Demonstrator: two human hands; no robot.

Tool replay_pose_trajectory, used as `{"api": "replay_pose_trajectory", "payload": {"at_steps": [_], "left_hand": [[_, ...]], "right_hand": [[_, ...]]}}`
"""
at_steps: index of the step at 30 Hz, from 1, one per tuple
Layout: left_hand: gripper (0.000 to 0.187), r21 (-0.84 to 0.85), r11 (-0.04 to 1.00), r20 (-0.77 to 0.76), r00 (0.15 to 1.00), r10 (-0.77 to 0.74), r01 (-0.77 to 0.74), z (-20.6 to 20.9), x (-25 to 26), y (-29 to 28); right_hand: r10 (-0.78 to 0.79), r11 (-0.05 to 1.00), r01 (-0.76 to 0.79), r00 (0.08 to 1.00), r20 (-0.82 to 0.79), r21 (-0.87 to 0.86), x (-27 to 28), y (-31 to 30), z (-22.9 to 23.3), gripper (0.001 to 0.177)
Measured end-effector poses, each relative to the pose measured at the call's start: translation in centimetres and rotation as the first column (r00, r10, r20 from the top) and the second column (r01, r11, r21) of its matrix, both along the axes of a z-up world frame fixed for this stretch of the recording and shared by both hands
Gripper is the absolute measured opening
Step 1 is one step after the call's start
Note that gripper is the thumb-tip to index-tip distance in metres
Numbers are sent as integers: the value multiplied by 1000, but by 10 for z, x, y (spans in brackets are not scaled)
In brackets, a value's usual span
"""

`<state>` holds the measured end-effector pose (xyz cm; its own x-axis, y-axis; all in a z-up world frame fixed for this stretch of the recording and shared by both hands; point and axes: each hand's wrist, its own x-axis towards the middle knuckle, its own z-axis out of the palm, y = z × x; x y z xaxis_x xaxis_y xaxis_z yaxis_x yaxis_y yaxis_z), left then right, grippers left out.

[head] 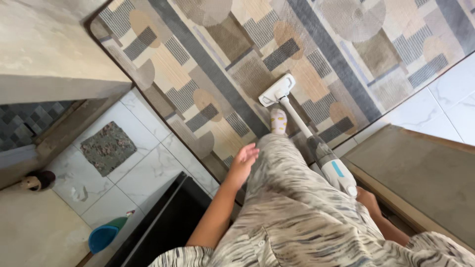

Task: The person vacuums a patterned rug and a dark green rug on a tiled floor using a cordless vacuum cleaner.

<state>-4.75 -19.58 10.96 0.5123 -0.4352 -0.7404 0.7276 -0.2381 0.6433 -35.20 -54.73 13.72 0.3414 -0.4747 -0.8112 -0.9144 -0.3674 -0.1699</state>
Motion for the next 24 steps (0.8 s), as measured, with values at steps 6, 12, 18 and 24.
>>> {"api": "replay_pose_trajectory", "payload": {"at_steps": [6, 12, 18, 24], "left_hand": [[54, -126, 990, 1, 998, 69, -69, -40, -13, 0], [55, -157, 970, -25, 983, 184, -186, -63, 4, -26], [51, -116, 933, -72, 939, 335, -342, -101, 36, -64], [54, -116, 839, -117, 846, 520, -532, -103, 85, -142]], "right_hand": [[124, 992, -122, 944, 306, -25, 91, -24, -59, 47], [252, 962, -273, 897, 363, 7, 329, -52, -158, 44], [186, 944, -277, 895, 405, 180, 584, -46, -172, 32], [357, 906, -418, 835, 418, 61, 779, -33, -170, 36]]}}
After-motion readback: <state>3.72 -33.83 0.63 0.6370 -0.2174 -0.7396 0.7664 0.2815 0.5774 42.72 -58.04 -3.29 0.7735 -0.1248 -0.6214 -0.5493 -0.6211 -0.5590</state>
